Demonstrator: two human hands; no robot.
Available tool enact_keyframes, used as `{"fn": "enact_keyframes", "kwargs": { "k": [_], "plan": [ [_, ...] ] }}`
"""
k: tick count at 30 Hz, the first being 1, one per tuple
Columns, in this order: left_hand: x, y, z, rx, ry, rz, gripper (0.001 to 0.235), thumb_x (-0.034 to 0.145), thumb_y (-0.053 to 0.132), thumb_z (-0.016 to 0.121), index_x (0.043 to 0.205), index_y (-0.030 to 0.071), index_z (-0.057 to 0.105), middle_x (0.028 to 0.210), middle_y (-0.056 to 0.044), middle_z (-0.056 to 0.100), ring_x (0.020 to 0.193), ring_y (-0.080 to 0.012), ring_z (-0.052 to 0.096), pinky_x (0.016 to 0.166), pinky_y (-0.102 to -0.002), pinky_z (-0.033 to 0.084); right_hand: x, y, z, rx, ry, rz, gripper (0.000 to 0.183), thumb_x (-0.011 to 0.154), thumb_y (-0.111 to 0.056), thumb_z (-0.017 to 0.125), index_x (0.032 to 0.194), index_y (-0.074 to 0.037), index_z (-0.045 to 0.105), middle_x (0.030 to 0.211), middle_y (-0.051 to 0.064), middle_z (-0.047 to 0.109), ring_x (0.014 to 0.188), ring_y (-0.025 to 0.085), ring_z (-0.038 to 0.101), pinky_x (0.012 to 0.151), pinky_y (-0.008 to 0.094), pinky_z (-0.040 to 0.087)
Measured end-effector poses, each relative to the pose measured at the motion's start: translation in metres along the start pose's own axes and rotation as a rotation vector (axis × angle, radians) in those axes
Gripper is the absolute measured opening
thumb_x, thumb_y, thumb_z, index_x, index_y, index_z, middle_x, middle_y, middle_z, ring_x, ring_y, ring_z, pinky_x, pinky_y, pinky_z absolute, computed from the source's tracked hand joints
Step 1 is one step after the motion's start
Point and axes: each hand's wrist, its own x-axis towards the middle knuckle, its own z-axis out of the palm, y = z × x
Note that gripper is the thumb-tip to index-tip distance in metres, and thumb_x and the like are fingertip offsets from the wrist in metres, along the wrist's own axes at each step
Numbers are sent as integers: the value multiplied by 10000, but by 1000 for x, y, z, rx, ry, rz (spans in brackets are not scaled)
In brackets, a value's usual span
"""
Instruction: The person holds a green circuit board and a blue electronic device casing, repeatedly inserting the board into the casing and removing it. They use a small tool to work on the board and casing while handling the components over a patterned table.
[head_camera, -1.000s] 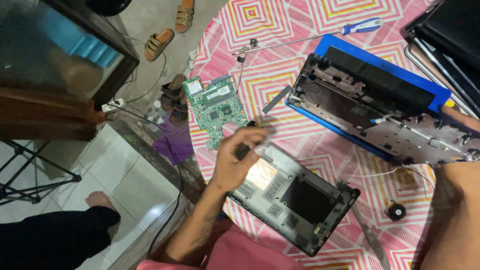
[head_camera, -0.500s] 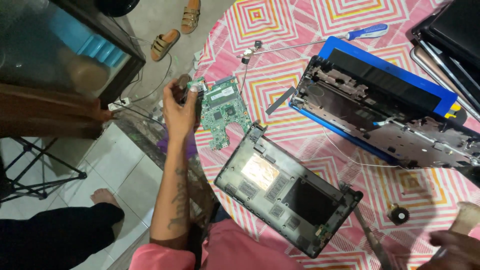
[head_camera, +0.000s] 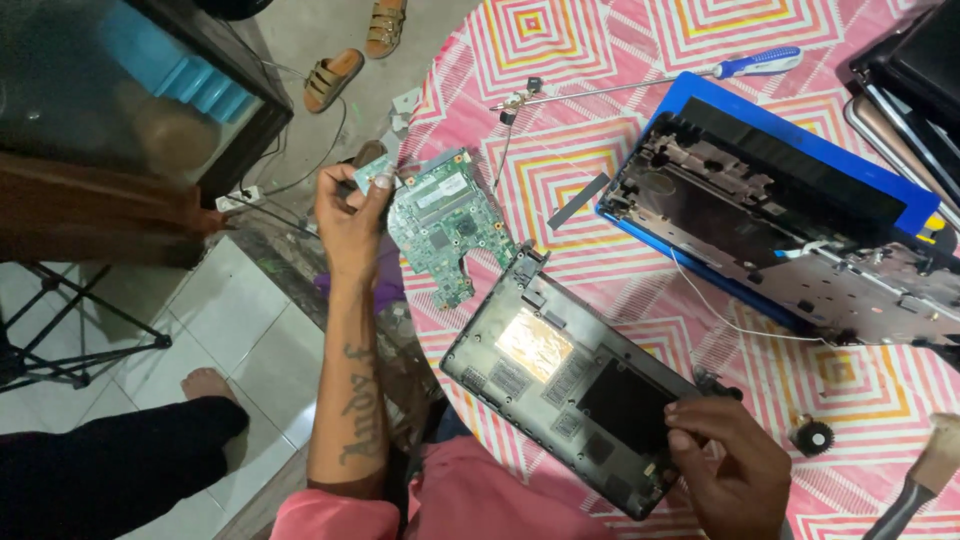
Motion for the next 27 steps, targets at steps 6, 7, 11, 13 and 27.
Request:
{"fn": "enact_keyframes", "kwargs": {
  "k": [6, 7, 11, 13, 27],
  "plan": [
    [9, -5, -13, -145, 159, 49, 185, 913, 94, 742, 1048, 79, 616, 882, -73, 726, 818, -144, 691, 767, -314, 561, 6, -2, 12, 18, -84, 23, 70, 882, -91, 648, 873, -45, 700, 918, 113, 719, 877, 204, 712, 837, 294, 539],
    [11, -2, -14, -190, 264, 67, 167, 898, 93, 753, 1000, 67, 622, 809, -69, 718, 770, -144, 688, 737, -315, 565, 6, -2, 13, 33, -88, 19, 73, 886, -96, 645, 875, -45, 696, 917, 115, 719, 890, 210, 712, 847, 289, 536],
    [11, 19, -23, -279, 351, 122, 141, 899, 31, 740, 976, 83, 634, 909, -57, 705, 859, -141, 674, 788, -251, 528, 1, -2, 17, 50, -81, 61, 62, 879, -106, 654, 877, -51, 682, 907, 100, 723, 882, 210, 714, 850, 301, 535],
    [-10, 52, -9, -272, 300, 87, 186, 910, 174, 754, 993, 121, 596, 901, 0, 644, 830, -98, 628, 748, -261, 508, 0, -3, 19, 94, -72, 103, 108, 893, -135, 645, 901, -46, 705, 920, 96, 733, 897, 216, 716, 837, 303, 539],
    [-169, 51, 107, -58, -85, -34, 302, 939, 195, 715, 1186, 112, 562, 835, 33, 489, 491, -21, 293, 465, -220, 244, -33, 45, 32, 220, -30, 671, 438, 821, -291, 669, 1176, -35, 671, 985, 116, 696, 943, 177, 635, 759, 298, 481]
  ]
}}
